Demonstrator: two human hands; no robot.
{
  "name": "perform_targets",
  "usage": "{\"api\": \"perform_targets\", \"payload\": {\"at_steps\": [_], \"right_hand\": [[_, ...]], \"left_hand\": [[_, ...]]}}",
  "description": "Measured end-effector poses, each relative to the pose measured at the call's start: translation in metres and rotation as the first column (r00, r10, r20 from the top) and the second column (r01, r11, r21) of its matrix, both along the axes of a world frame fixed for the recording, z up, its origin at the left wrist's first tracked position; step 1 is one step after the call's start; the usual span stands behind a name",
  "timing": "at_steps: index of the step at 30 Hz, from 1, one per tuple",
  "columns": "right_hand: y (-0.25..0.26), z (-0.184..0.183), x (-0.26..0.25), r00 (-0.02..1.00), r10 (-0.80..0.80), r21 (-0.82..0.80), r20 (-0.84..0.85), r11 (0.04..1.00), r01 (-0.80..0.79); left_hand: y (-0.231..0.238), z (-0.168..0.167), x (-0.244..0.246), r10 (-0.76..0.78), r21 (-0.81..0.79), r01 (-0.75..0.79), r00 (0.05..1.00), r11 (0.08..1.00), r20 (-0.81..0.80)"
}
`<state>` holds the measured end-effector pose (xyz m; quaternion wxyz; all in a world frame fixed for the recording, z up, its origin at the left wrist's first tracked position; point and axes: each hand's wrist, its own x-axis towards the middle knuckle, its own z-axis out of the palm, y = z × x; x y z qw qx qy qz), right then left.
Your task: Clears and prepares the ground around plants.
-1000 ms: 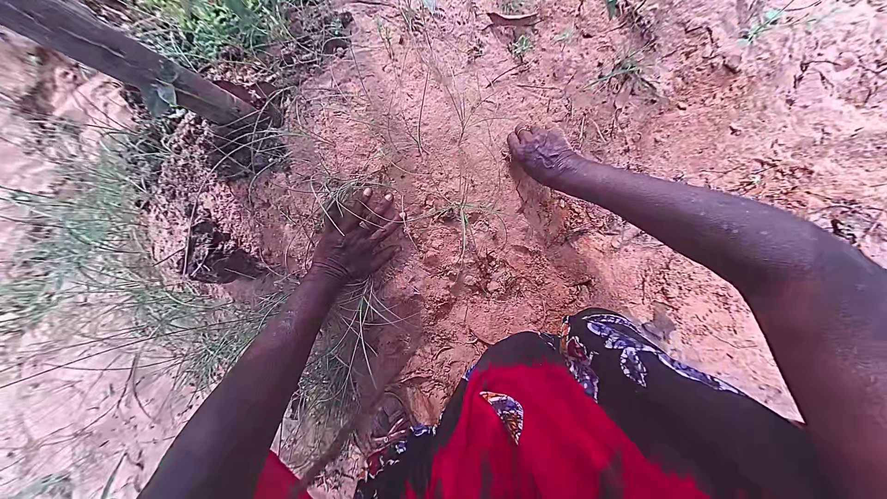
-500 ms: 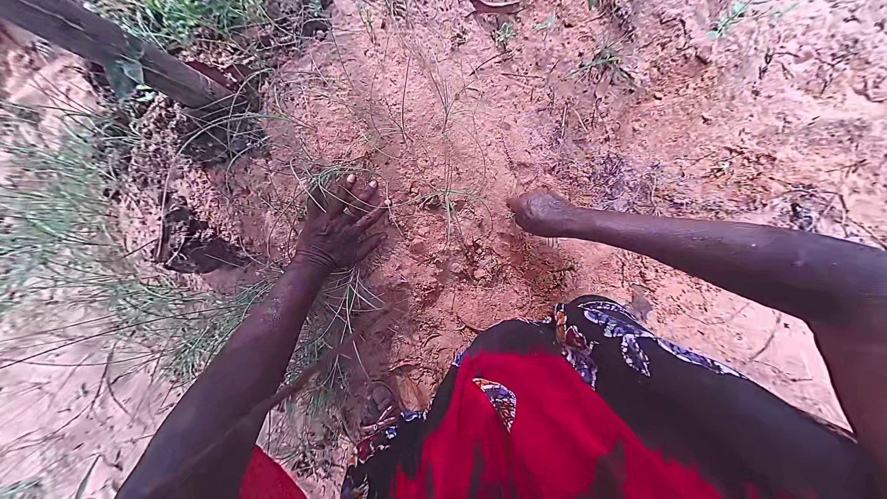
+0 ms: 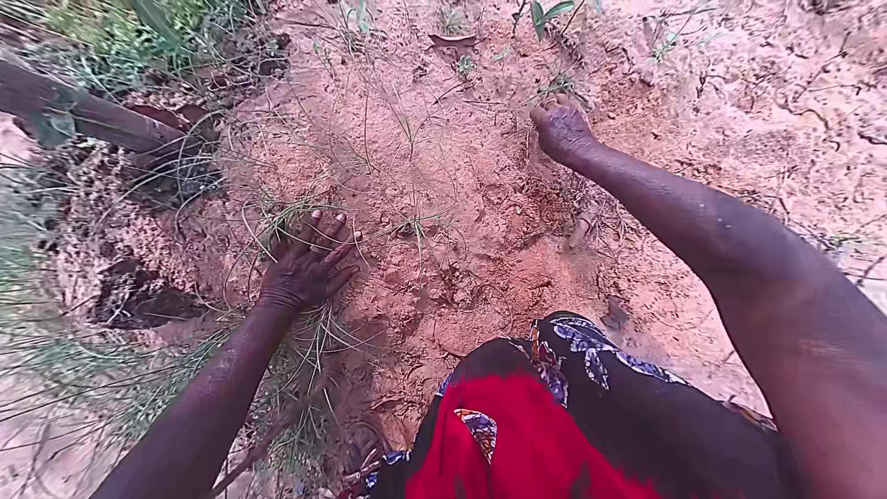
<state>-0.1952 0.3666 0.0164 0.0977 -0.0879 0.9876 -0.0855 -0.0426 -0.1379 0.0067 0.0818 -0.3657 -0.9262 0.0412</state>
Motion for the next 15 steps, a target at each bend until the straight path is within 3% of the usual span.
{"api": "perform_targets", "payload": {"at_steps": [5, 11, 15], "right_hand": [[0.016, -0.018, -0.024, 0.993, -0.121, -0.014, -0.002, 0.993, 0.121], [0.031, -0.032, -0.054, 0.997, -0.074, -0.006, -0.028, 0.997, 0.074], [0.02, -0.023, -0.064, 0.969, -0.246, 0.022, -0.015, 0.969, 0.247]], "left_hand": [[-0.002, -0.004, 0.0, -0.013, 0.03, 0.014, 0.999, 0.999, -0.032], [-0.001, -0.002, 0.001, 0.016, 0.008, -0.016, 0.999, 1.0, -0.044], [0.0, 0.001, 0.003, 0.032, -0.014, -0.032, 0.999, 0.999, -0.029]]}}
